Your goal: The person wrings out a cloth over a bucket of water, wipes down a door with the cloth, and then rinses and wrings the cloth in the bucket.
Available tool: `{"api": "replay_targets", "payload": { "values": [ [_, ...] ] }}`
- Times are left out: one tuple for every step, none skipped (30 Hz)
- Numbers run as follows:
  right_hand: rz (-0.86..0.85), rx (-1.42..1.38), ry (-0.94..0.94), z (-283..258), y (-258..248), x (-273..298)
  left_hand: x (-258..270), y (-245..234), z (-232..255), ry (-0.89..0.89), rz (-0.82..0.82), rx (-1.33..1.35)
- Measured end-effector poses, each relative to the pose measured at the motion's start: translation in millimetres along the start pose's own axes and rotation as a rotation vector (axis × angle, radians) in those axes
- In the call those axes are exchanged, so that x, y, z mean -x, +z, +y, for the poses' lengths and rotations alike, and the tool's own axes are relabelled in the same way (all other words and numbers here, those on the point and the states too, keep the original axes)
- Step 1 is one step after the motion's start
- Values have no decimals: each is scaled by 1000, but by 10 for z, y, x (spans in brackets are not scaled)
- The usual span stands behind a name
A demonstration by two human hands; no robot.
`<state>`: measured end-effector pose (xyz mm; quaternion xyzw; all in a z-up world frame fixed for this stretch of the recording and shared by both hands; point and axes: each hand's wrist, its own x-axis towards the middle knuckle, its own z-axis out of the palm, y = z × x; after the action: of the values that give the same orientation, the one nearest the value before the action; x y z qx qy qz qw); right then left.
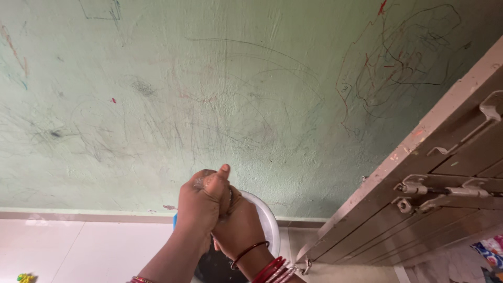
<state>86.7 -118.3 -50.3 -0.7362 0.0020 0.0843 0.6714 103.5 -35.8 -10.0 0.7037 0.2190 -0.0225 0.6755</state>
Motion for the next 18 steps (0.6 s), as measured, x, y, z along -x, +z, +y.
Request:
{"api": "replay_targets", "payload": {
  "values": [
    [5, 2, -2, -17, -7, 16, -24, 14, -32, 3, -5, 1],
    [38, 103, -49, -21, -15, 22, -40, 31, -67, 45, -8, 91],
    [69, 201, -90, -10, -5, 34, -41, 24, -92, 85, -7, 178],
    [70, 200, -89, 4, -4, 27, -38, 14, -93, 83, -9, 175],
    [153, 298, -287, 10, -18, -2, -35, 10, -65, 26, 29, 200],
    [232, 398, -487, 16, -33, -14, -20, 13, -32, -32, 67, 224],
    [238, 397, -483, 22, -63, -4, 16, 6, -11, -34, 61, 220],
    [180, 461, -366, 12, -111, 2, 54, -21, 14, -4, -12, 185],
    [123, 525, -252, -19, -171, -2, 79, -35, 50, 28, -87, 152],
    [131, 526, -250, -61, -235, -5, 94, -48, 98, 29, -95, 150],
    [119, 522, -207, -103, -301, 5, 112, -68, 145, 17, -141, 106],
    [108, 518, -164, -146, -351, 24, 137, -84, 186, 6, -188, 62],
    [120, 521, -165, -195, -394, 29, 155, -84, 233, 11, -198, 61],
    [125, 541, -245, -239, -433, 37, 174, -82, 275, -2, -206, 18],
    [130, 563, -323, -269, -470, 55, 198, -78, 308, -16, -214, -26],
    [141, 567, -323, -292, -506, 75, 225, -78, 337, -12, -224, -25],
    [108, 532, -294, -323, -549, 74, 244, -75, 378, -6, -221, -16],
    [76, 497, -265, -355, -594, 75, 265, -68, 420, -1, -218, -7]
  ]
}}
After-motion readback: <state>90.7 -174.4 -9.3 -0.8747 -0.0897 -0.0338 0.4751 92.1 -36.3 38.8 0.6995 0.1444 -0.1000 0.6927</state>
